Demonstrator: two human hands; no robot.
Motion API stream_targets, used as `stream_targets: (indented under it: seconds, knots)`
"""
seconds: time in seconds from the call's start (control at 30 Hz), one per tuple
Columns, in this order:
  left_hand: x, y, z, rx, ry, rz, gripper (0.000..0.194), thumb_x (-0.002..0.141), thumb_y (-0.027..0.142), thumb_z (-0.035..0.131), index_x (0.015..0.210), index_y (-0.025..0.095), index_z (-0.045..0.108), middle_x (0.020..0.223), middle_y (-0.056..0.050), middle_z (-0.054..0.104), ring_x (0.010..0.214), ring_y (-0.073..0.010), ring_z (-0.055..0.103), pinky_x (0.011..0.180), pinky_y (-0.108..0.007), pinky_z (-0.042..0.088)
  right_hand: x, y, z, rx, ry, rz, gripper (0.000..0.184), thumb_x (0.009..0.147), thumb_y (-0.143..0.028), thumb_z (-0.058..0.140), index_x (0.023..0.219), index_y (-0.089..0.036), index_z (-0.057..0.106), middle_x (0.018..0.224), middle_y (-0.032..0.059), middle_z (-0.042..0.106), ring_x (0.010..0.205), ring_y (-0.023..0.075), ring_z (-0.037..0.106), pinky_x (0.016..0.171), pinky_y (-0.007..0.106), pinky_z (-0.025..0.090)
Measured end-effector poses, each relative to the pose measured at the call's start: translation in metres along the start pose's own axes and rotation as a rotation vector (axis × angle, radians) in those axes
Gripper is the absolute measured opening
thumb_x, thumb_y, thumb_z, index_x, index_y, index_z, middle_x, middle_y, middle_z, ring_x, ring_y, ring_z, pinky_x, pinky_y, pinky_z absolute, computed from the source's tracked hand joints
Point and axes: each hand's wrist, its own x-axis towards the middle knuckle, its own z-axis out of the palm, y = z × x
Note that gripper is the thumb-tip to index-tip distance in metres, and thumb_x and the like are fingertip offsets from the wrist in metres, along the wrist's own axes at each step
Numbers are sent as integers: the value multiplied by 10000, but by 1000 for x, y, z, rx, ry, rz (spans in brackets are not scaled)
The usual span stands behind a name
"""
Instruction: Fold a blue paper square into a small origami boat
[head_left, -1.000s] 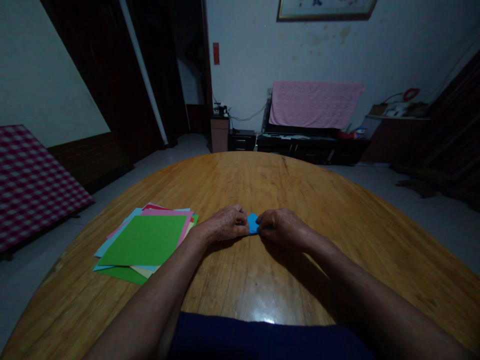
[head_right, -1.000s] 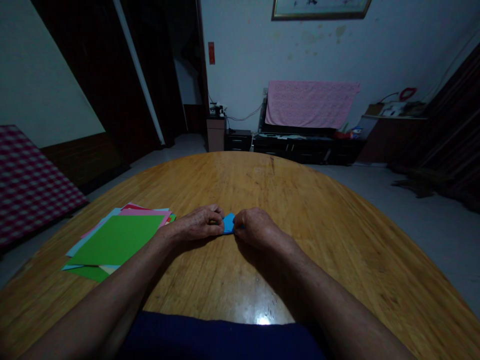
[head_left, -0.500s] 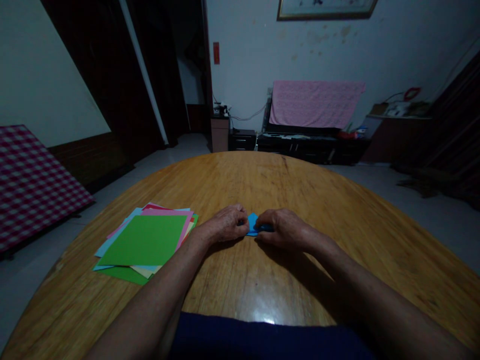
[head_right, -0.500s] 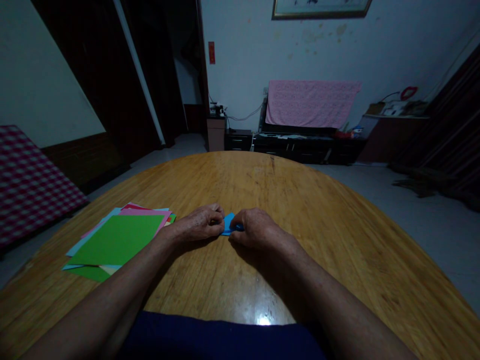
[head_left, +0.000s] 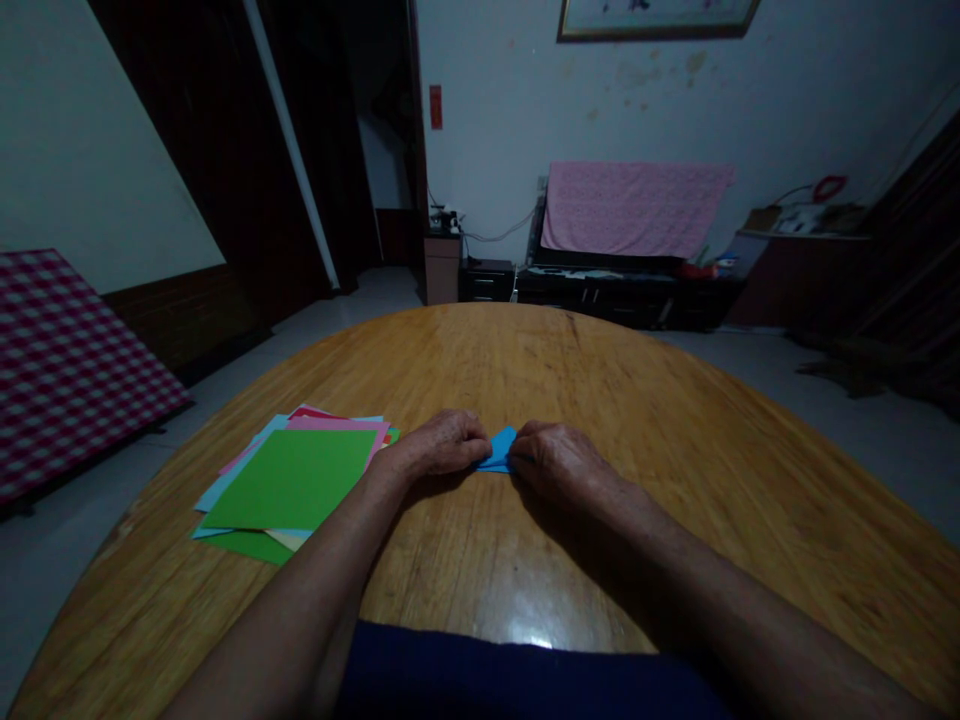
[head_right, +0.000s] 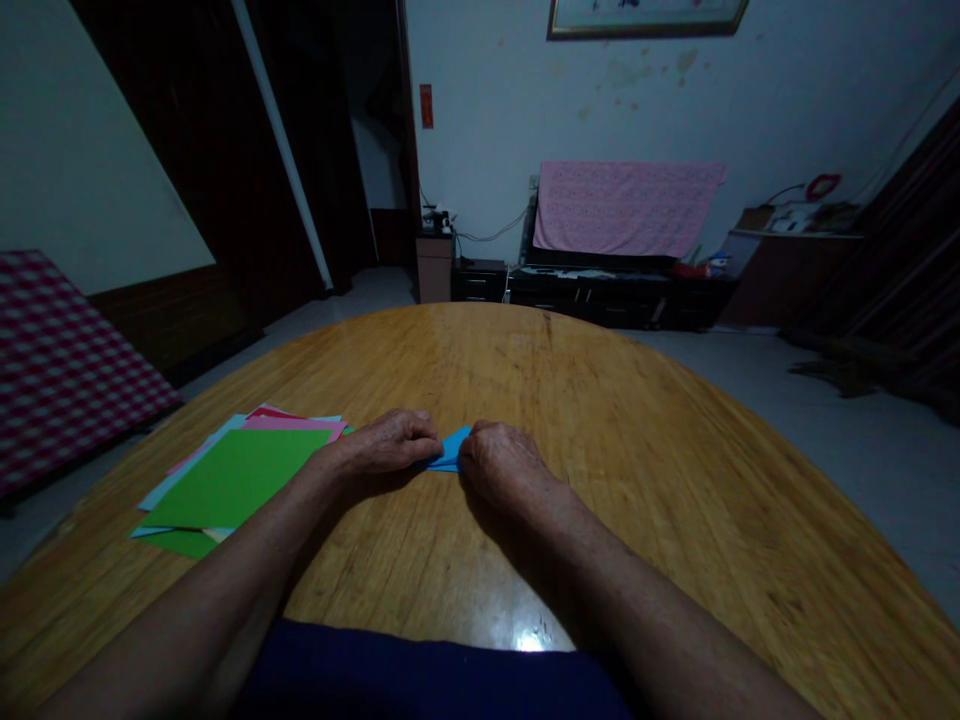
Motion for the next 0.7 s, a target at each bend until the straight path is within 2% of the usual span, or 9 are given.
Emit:
stream_targets:
  seconds: [0.17, 0.33, 0.43, 0.53, 0.7]
  knots:
    - [-6, -10, -4, -162, -59, -126, 229, 773, 311, 489, 749, 154, 654, 611, 11, 513, 564, -101, 435, 519, -220, 328, 1, -1, 0, -27, 9, 51, 163, 820, -236, 511, 791, -180, 661, 752, 109, 642, 758, 216, 588, 639, 300, 408]
    - [-12, -5, -6, -226, -118, -212, 268, 716, 259, 531, 925, 171, 674, 614, 16, 558, 538, -105, 476, 514, -227, 333, 0, -1, 0, -26, 8, 76, 146, 806, -220, 518, 784, -174, 655, 748, 109, 643, 745, 207, 587, 620, 290, 399]
    - [-12, 1, -9, -85, -98, -195, 228, 684, 246, 558, 866, 181, 680, 660, 11, 600, 595, -114, 508, 542, -227, 341, 0, -3, 0, -37, 20, 72, 144, 806, -212, 515, 772, -177, 651, 769, 113, 650, 742, 207, 589, 619, 293, 399]
    - [-9, 3, -9, 36, -54, -129, 182, 723, 249, 514, 789, 176, 667, 679, 9, 608, 615, -110, 504, 548, -227, 330, 1, -4, 0, -64, 22, 76, 156, 815, -218, 508, 771, -183, 653, 801, 117, 658, 738, 210, 595, 622, 303, 403]
    - [-4, -1, -4, 113, -23, -91, 200, 773, 275, 473, 734, 160, 633, 642, 4, 576, 582, -105, 471, 529, -234, 303, 2, -4, 0, -83, 16, 87, 159, 824, -220, 501, 813, -184, 656, 832, 125, 666, 750, 221, 603, 617, 310, 401]
